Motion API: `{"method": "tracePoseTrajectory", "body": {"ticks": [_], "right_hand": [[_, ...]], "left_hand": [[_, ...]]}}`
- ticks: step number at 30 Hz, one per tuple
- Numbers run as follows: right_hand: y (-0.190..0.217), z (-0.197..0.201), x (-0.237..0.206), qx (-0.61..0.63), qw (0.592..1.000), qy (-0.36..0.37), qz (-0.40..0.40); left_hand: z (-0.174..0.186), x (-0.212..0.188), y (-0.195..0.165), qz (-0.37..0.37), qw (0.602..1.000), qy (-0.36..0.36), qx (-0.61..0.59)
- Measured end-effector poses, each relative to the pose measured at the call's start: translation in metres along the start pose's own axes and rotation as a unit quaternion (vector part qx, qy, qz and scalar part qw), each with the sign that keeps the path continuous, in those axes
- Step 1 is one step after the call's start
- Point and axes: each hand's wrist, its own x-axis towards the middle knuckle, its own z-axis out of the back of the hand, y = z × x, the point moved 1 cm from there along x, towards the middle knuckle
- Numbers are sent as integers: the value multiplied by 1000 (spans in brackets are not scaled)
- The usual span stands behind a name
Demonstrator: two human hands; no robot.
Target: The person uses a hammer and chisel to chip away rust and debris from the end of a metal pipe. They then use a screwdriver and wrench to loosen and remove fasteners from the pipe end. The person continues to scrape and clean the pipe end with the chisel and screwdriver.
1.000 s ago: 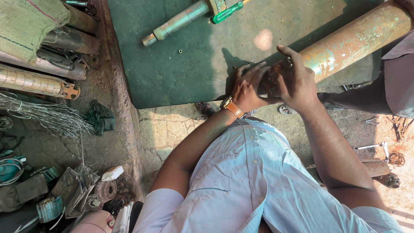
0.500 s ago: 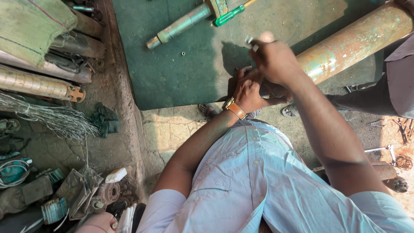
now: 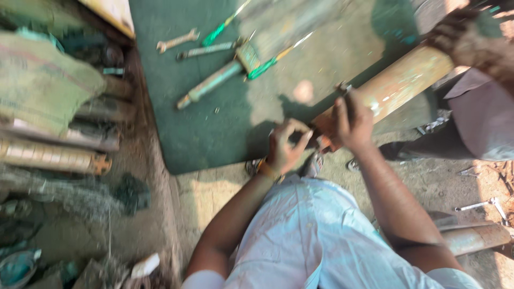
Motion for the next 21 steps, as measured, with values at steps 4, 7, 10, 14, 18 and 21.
{"method": "tracePoseTrajectory", "body": {"ticks": [4,7,10,14,18,21], "right_hand": [[-1,7,6,-13,996,35,-84],[5,11,13,9,994,46,-102],[9,17,16,12,994,46,-98],[11,25,16,16,995,53,-87],[9,28,16,1,998,35,-53],[6,30,17,-14,995,57,-79]], "left_hand": [[-8,7,-18,35,999,11,-20],[-12,8,-27,55,998,-17,-29],[-17,8,-32,77,996,-35,-30],[-21,9,-35,95,994,-37,-40],[-24,11,-44,57,998,-19,30],[-29,11,-51,35,998,-20,52]]}}
